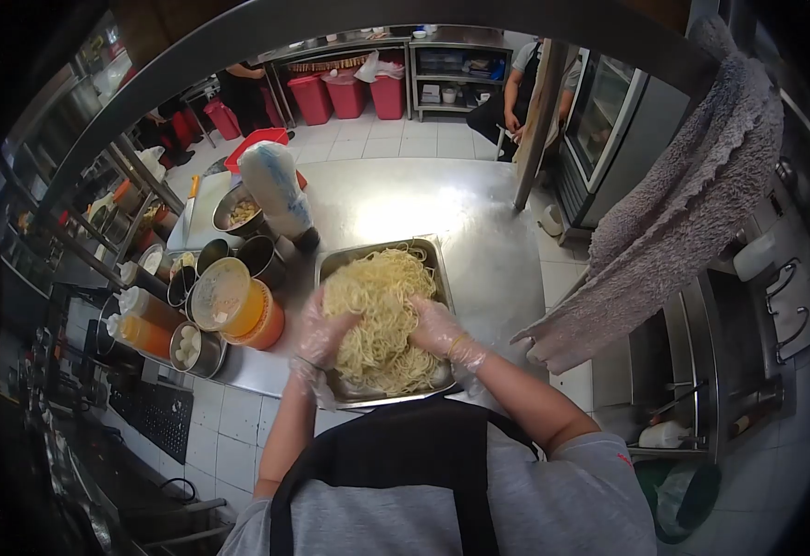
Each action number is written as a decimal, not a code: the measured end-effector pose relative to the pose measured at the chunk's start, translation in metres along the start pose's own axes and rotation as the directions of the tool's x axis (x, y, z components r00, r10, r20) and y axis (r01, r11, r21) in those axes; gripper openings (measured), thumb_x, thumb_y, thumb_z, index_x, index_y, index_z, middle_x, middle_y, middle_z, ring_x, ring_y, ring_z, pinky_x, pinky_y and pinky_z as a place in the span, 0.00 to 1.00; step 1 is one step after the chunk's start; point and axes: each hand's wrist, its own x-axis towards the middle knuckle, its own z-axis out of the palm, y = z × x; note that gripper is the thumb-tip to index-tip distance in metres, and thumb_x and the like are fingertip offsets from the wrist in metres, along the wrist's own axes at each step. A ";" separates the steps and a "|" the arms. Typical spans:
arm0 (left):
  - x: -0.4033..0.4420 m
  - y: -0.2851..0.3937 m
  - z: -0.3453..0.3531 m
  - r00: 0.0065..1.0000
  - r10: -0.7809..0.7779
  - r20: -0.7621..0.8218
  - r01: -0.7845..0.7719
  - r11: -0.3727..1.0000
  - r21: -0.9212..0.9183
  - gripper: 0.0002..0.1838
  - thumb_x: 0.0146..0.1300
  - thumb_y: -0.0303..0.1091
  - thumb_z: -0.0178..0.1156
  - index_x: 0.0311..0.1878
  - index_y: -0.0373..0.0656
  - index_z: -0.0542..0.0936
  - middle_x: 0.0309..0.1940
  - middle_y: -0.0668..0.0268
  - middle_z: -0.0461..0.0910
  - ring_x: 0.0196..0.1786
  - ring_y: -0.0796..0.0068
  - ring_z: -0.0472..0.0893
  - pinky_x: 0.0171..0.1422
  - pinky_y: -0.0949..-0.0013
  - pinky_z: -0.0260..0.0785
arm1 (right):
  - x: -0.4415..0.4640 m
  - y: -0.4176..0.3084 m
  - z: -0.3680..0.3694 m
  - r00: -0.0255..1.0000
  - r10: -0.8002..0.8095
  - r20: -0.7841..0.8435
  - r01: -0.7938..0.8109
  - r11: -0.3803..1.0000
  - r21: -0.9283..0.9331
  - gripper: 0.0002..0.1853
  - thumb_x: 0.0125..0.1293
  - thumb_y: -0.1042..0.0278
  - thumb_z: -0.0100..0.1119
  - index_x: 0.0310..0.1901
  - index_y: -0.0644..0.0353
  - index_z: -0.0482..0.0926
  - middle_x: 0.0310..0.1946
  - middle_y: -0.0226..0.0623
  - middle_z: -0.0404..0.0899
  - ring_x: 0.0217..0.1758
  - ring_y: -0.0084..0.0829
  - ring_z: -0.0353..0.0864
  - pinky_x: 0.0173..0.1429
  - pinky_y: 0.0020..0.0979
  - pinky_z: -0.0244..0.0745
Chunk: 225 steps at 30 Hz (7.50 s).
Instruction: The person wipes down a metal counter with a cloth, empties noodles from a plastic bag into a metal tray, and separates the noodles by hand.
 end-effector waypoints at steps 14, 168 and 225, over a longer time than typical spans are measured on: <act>0.010 0.080 0.023 0.947 -0.019 0.322 -0.156 0.846 0.510 0.33 0.61 0.34 0.63 0.67 0.36 0.63 0.59 0.52 0.70 0.54 0.71 0.75 0.55 0.71 0.70 | -0.005 -0.018 -0.069 0.997 0.002 0.080 -0.015 0.986 0.164 0.31 0.58 0.71 0.59 0.64 0.59 0.62 0.53 0.49 0.72 0.55 0.40 0.75 0.59 0.37 0.71; -0.025 0.003 -0.024 0.909 0.388 0.151 -0.394 0.686 0.612 0.22 0.49 0.23 0.57 0.51 0.40 0.75 0.39 0.53 0.81 0.46 0.49 0.78 0.50 0.59 0.71 | 0.025 -0.077 -0.056 0.915 -0.401 -0.038 0.401 0.902 0.161 0.23 0.42 0.63 0.74 0.40 0.61 0.77 0.40 0.42 0.78 0.45 0.40 0.78 0.52 0.36 0.73; 0.102 0.037 -0.059 0.923 -0.260 0.285 -0.125 0.497 0.859 0.43 0.54 0.62 0.59 0.61 0.31 0.69 0.55 0.44 0.75 0.60 0.55 0.74 0.66 0.64 0.64 | 0.088 -0.088 -0.082 0.882 -0.014 0.471 0.044 0.998 -0.052 0.29 0.54 0.57 0.64 0.57 0.61 0.75 0.53 0.44 0.77 0.54 0.35 0.77 0.55 0.32 0.73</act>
